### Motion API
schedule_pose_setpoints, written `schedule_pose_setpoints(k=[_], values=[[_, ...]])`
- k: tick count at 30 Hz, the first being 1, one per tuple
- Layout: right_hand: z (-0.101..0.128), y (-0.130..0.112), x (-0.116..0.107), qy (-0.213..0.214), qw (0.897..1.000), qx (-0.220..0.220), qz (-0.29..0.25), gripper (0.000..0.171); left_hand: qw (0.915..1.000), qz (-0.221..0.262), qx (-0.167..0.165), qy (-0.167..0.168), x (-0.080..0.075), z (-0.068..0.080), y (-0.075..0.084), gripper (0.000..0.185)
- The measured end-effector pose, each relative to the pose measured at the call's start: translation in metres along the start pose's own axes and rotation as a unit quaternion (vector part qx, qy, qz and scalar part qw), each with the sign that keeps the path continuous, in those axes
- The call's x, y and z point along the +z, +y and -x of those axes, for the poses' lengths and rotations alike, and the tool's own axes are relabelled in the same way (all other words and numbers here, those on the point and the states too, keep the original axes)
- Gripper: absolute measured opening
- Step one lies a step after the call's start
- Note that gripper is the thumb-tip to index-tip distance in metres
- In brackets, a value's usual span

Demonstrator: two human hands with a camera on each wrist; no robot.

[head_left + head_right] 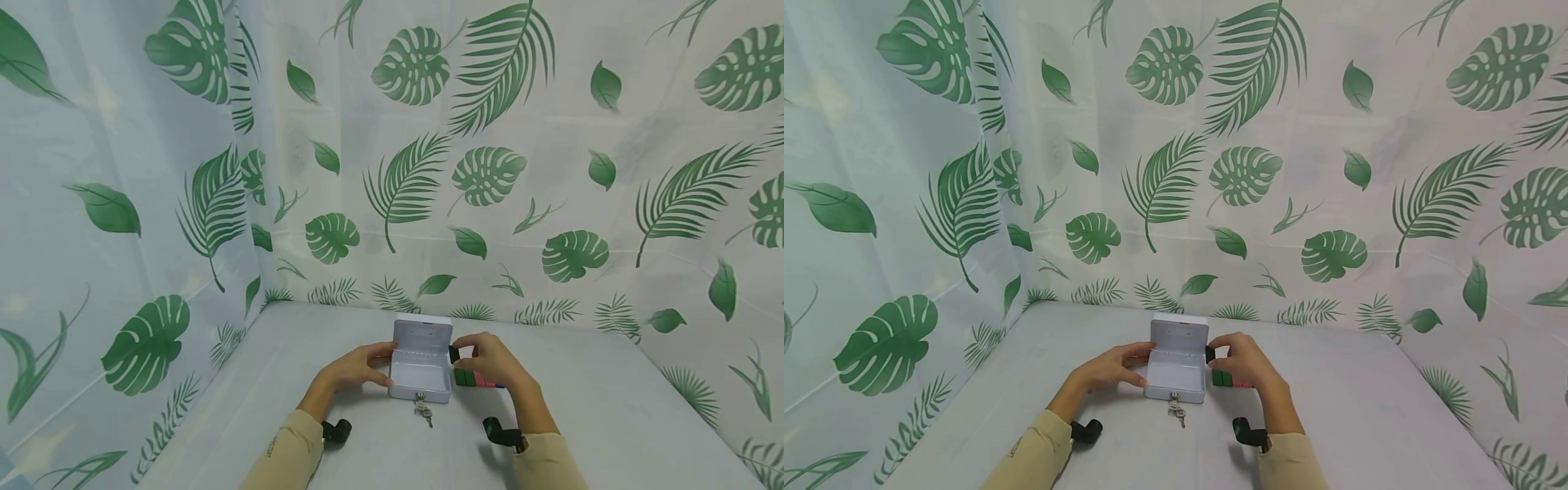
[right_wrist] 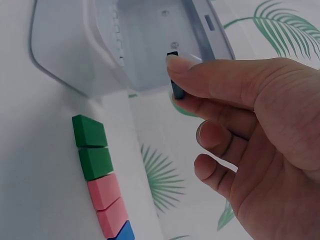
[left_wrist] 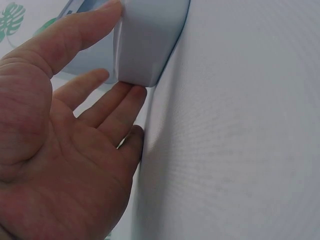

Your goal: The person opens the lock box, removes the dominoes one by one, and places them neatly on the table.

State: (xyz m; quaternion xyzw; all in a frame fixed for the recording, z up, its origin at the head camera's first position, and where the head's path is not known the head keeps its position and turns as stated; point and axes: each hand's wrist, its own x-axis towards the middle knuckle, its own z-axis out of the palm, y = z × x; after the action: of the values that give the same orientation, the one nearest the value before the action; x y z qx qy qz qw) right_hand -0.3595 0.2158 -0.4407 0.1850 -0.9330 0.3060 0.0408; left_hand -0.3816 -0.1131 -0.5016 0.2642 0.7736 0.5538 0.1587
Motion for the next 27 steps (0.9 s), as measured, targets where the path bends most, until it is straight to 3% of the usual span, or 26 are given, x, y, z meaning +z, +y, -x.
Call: schedule_pose_setpoints(k=[27], values=[[0.01, 0.022, -0.017, -0.002, 0.998, 0.065, -0.01, 0.039, 1.0, 0.009, -0.004, 0.002, 0.001, 0.002, 0.003, 0.088]])
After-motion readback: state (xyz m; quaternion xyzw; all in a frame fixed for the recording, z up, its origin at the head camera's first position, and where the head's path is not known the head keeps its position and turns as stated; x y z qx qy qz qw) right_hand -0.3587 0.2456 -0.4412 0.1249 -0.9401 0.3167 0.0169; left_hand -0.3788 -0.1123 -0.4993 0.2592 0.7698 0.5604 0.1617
